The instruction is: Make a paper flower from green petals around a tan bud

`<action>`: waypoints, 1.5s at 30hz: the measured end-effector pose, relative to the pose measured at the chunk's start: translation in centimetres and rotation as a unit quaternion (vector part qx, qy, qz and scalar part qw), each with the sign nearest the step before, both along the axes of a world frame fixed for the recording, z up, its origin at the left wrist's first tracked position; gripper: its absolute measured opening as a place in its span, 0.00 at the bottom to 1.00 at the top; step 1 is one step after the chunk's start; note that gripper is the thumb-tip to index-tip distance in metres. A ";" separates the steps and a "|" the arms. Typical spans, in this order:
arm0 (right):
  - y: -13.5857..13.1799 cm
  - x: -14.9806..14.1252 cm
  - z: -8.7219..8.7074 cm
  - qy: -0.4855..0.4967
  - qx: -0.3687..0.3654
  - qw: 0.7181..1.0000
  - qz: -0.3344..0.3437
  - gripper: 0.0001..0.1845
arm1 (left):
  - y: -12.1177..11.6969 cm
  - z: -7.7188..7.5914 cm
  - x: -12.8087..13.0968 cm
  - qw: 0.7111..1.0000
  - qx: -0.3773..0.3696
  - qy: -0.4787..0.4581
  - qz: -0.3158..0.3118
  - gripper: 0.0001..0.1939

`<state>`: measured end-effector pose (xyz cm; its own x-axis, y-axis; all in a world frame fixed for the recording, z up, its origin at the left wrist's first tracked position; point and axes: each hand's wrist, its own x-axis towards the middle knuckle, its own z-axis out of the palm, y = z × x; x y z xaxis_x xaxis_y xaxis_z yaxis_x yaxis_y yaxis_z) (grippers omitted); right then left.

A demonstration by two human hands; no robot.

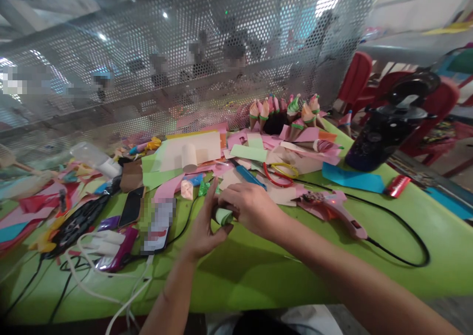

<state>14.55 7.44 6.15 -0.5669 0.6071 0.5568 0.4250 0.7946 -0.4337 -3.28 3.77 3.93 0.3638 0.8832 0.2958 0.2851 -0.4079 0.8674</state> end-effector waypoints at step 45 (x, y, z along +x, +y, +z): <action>1.4 0.0 0.7 0.015 -0.201 0.975 -0.097 0.05 | 0.7 -1.0 -0.6 0.997 0.049 0.029 0.043 0.22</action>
<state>14.53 8.80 6.82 -0.4072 0.8738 0.2658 0.5329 0.4636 -0.7079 -3.92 4.43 2.95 0.3061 0.8799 0.3633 0.3714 -0.4618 0.8055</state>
